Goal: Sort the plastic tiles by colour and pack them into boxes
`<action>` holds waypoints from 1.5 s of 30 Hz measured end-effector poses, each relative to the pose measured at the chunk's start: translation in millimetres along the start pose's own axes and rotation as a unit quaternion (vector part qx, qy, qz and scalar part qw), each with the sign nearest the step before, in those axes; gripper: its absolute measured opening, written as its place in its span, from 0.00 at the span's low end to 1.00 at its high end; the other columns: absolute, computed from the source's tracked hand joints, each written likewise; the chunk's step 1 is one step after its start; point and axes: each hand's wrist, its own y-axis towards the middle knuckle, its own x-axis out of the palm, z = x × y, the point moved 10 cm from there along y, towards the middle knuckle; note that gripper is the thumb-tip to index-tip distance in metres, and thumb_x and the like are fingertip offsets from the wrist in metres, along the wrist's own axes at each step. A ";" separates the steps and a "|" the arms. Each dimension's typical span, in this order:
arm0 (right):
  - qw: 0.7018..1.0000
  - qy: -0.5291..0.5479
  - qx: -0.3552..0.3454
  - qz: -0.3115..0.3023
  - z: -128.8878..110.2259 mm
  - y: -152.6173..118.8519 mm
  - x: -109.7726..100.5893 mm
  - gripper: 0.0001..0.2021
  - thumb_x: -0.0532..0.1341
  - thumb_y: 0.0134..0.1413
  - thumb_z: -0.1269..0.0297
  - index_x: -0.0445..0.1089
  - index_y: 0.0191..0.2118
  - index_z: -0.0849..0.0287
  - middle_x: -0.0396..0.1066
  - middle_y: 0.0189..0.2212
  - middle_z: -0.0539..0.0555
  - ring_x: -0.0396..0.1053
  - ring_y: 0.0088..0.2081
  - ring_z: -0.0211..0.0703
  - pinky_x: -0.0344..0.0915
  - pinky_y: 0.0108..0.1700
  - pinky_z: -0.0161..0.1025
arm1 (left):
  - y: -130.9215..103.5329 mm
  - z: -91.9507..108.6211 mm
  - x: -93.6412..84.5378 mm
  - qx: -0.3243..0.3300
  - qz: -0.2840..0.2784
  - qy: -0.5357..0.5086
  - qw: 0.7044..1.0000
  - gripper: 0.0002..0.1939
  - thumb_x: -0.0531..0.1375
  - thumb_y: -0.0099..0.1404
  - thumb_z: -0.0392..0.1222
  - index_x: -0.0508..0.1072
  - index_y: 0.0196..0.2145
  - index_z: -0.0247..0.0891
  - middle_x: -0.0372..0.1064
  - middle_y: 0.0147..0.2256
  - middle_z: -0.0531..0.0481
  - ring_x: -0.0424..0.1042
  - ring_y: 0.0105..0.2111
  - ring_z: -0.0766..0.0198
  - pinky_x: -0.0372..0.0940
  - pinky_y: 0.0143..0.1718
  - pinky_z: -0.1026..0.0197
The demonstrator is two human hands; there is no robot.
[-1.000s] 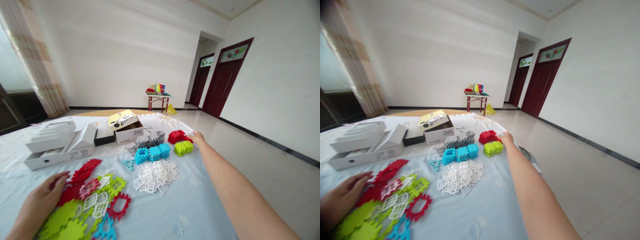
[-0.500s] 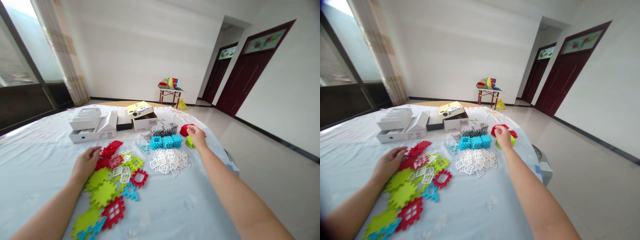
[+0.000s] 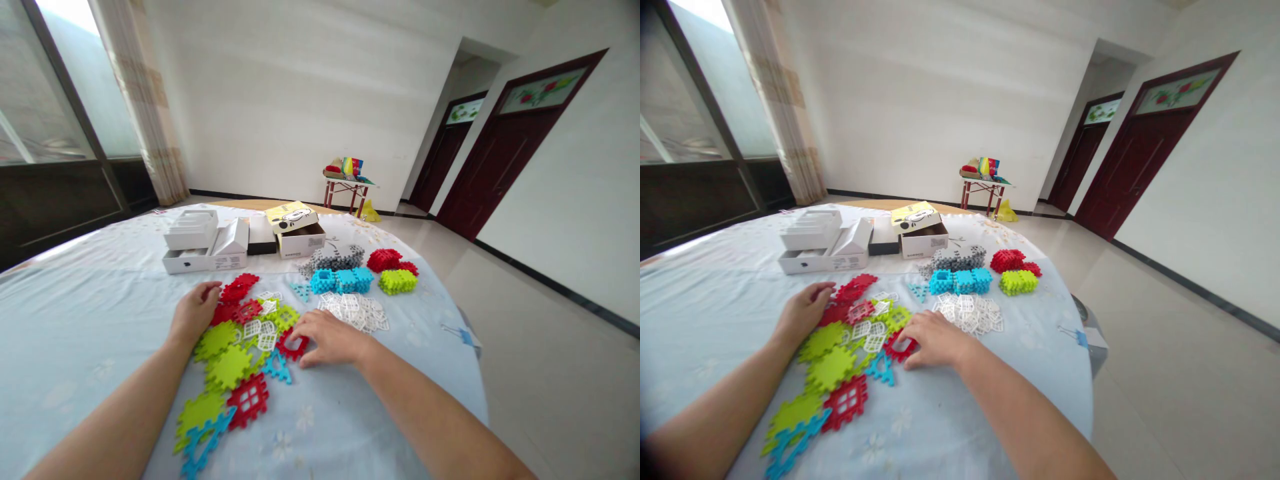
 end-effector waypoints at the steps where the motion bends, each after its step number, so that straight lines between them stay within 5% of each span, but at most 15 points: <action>1: 1.000 0.001 -0.008 -0.002 -1.3 -0.7 0.2 0.16 0.66 0.43 0.60 0.72 0.41 0.55 0.70 0.42 0.54 0.65 0.46 0.44 0.57 0.49 0.41 | -0.3 0.6 -0.2 -0.001 0.000 0.001 1.000 0.22 0.49 0.56 0.50 0.72 0.42 0.35 0.73 0.31 0.48 0.69 0.29 0.62 0.61 0.30 0.65; 5: 0.998 0.044 -0.014 0.033 -3.5 -3.1 -12.1 0.11 0.57 0.56 0.61 0.72 0.41 0.57 0.73 0.39 0.53 0.67 0.43 0.41 0.59 0.47 0.38 | -2.4 4.0 -1.9 -0.003 0.001 0.007 1.000 0.22 0.49 0.56 0.50 0.73 0.42 0.36 0.73 0.31 0.48 0.69 0.29 0.63 0.62 0.30 0.65; 9: 0.986 0.126 0.067 0.087 14.6 -4.4 -21.2 0.15 0.51 0.59 0.59 0.72 0.40 0.58 0.73 0.31 0.50 0.69 0.34 0.38 0.62 0.36 0.33 | -4.9 7.8 -4.1 -0.004 0.003 0.009 1.000 0.23 0.49 0.56 0.50 0.73 0.42 0.35 0.73 0.32 0.47 0.69 0.29 0.62 0.62 0.31 0.65; 16: 0.976 0.070 0.129 0.159 38.0 -4.4 -25.8 0.14 0.56 0.55 0.61 0.70 0.45 0.59 0.72 0.38 0.55 0.68 0.37 0.41 0.62 0.41 0.37 | -4.2 4.3 -2.0 -0.004 -0.001 0.003 1.000 0.22 0.49 0.56 0.50 0.73 0.42 0.36 0.72 0.31 0.47 0.69 0.30 0.62 0.62 0.31 0.64; 25: 0.979 -0.081 0.153 0.108 25.2 -0.8 -8.8 0.28 0.61 0.41 0.42 0.68 0.45 0.57 0.69 0.37 0.58 0.66 0.41 0.51 0.62 0.41 0.44 | -2.4 7.0 -2.5 -0.005 -0.012 0.025 1.000 0.23 0.49 0.56 0.50 0.73 0.42 0.36 0.72 0.28 0.49 0.69 0.27 0.62 0.62 0.29 0.64; 30: 0.980 -0.086 0.136 0.115 21.1 3.2 -4.0 0.24 0.62 0.43 0.52 0.66 0.47 0.56 0.68 0.37 0.56 0.65 0.41 0.49 0.63 0.43 0.43 | 0.5 6.3 -2.0 0.001 -0.024 0.036 0.999 0.22 0.50 0.57 0.50 0.72 0.43 0.35 0.72 0.29 0.47 0.69 0.27 0.60 0.62 0.28 0.62; 34: 0.976 -0.018 0.122 0.181 28.6 -6.6 -36.9 0.28 0.65 0.41 0.56 0.62 0.51 0.56 0.67 0.42 0.56 0.64 0.46 0.47 0.61 0.48 0.43 | 3.5 4.5 -3.5 0.005 -0.010 0.038 0.999 0.20 0.50 0.57 0.48 0.73 0.41 0.36 0.73 0.31 0.47 0.70 0.29 0.59 0.63 0.29 0.62; 37: 0.941 0.033 0.159 0.296 60.2 -33.4 -84.6 0.30 0.65 0.41 0.56 0.61 0.53 0.56 0.66 0.44 0.56 0.65 0.45 0.45 0.62 0.47 0.42 | 5.8 1.8 -1.9 0.006 -0.015 0.051 0.999 0.21 0.50 0.57 0.49 0.72 0.42 0.37 0.73 0.30 0.48 0.70 0.29 0.60 0.63 0.28 0.63; 41: 0.865 0.064 0.247 0.433 137.2 -89.7 -139.5 0.28 0.64 0.42 0.54 0.62 0.51 0.58 0.66 0.46 0.58 0.67 0.37 0.42 0.65 0.41 0.41 | 9.6 -4.0 1.1 0.008 -0.026 0.070 0.997 0.22 0.50 0.57 0.51 0.72 0.43 0.37 0.73 0.29 0.49 0.70 0.28 0.61 0.63 0.28 0.63; 45: 0.801 0.018 0.366 0.474 224.0 -149.0 -171.3 0.27 0.64 0.40 0.56 0.65 0.48 0.63 0.69 0.43 0.59 0.68 0.38 0.43 0.64 0.43 0.40 | 11.4 -7.3 1.3 0.009 -0.024 0.079 0.997 0.22 0.49 0.57 0.52 0.72 0.42 0.39 0.73 0.31 0.49 0.71 0.31 0.60 0.63 0.29 0.63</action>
